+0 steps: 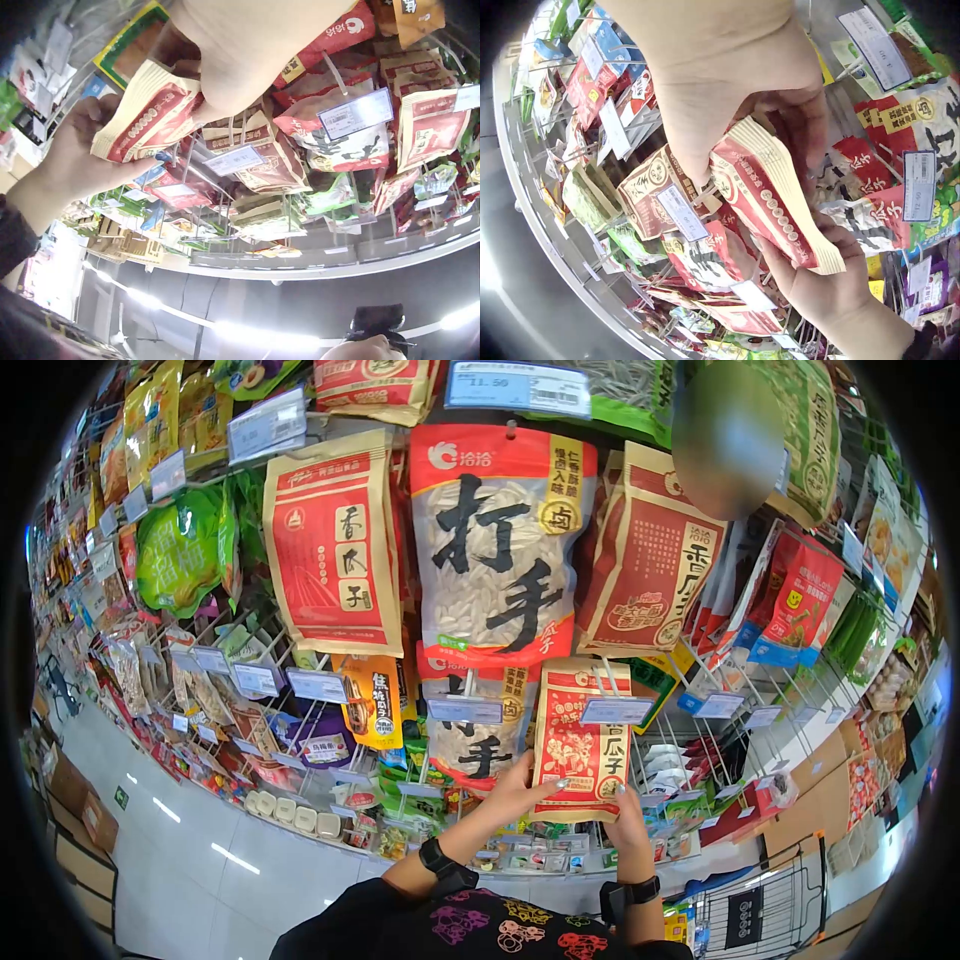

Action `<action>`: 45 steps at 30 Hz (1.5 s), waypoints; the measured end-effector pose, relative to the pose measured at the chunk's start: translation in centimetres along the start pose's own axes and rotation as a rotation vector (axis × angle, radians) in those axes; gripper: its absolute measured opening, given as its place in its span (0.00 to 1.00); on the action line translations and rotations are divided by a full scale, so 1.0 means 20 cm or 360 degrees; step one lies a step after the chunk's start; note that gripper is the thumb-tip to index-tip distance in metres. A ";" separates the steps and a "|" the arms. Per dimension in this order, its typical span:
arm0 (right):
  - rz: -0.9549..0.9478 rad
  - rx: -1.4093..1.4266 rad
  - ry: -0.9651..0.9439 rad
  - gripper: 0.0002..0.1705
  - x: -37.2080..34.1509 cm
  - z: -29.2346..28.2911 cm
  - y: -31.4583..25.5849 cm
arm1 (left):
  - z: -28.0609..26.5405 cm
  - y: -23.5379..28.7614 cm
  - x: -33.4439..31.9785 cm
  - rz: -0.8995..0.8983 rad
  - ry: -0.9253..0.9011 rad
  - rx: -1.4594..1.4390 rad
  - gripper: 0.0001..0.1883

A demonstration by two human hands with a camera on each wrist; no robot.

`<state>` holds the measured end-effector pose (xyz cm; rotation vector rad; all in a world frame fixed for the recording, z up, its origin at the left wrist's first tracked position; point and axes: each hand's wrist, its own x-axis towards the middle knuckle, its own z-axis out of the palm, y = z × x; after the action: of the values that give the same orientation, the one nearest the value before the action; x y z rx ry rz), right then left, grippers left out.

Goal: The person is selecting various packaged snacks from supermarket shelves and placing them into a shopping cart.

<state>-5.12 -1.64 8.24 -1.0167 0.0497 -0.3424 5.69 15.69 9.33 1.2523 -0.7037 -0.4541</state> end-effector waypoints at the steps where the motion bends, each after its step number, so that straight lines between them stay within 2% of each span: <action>1: 0.0007 0.0059 -0.0009 0.21 0.00 0.03 -0.01 | 0.00 0.02 -0.01 -0.0013 -0.0016 0.0084 0.29; 6: 0.0016 0.0051 0.0004 0.23 0.01 0.06 0.00 | -0.02 0.08 -0.04 -0.0006 -0.0022 0.0279 0.29; 13: 0.0019 0.0056 0.0017 0.22 0.02 0.11 0.02 | -0.04 -0.01 -0.03 0.0108 0.0005 0.0194 0.28; 17: 0.0032 0.0018 -0.0007 0.23 0.04 0.08 0.04 | -0.06 0.02 -0.04 0.0068 0.0018 0.0227 0.27; 22: 0.0031 0.0053 0.0120 0.21 0.04 0.12 0.05 | -0.08 0.02 -0.05 -0.0045 -0.0017 0.0228 0.26; 26: 0.0060 0.0166 0.0177 0.20 0.10 0.11 0.06 | -0.07 -0.04 -0.05 0.0198 0.0079 0.0132 0.28; 27: 0.0070 0.0125 0.0174 0.19 0.13 0.10 0.05 | -0.08 -0.05 -0.04 0.0164 0.0027 0.0029 0.32; 30: 0.0023 -0.0044 0.0119 0.18 0.23 0.13 0.01 | -0.09 -0.08 -0.03 0.0288 0.0138 0.0232 0.35; 31: -0.0012 -0.0147 0.0173 0.18 0.25 0.16 0.00 | -0.10 -0.03 -0.04 0.0188 0.0006 0.0163 0.39; 34: -0.0015 -0.0244 0.0186 0.19 0.32 0.16 0.00 | -0.11 0.04 -0.07 0.0429 0.0086 0.0538 0.40; 38: -0.0045 -0.0398 0.0263 0.19 0.37 0.10 0.05 | -0.18 0.19 -0.18 0.0398 -0.0220 0.1263 0.34; 39: -0.0084 -0.0417 0.0305 0.19 0.39 0.07 0.06 | -0.21 0.24 -0.20 0.0382 -0.0350 0.1185 0.31; 42: -0.0287 -0.0824 0.0298 0.19 0.43 -0.04 0.10 | -0.26 0.27 -0.23 0.0256 -0.0539 0.1240 0.28; 43: -0.0344 -0.1071 0.0333 0.18 0.45 -0.08 0.11 | -0.27 0.25 -0.24 0.0393 -0.0495 0.1271 0.26; 45: -0.0417 -0.1302 0.0307 0.18 0.46 -0.11 0.11 | -0.27 0.30 -0.25 0.0354 -0.0533 0.1184 0.24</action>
<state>3.79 -5.16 6.25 -1.8036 0.2465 -0.6879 5.46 24.42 13.18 1.7806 -1.3617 -0.2153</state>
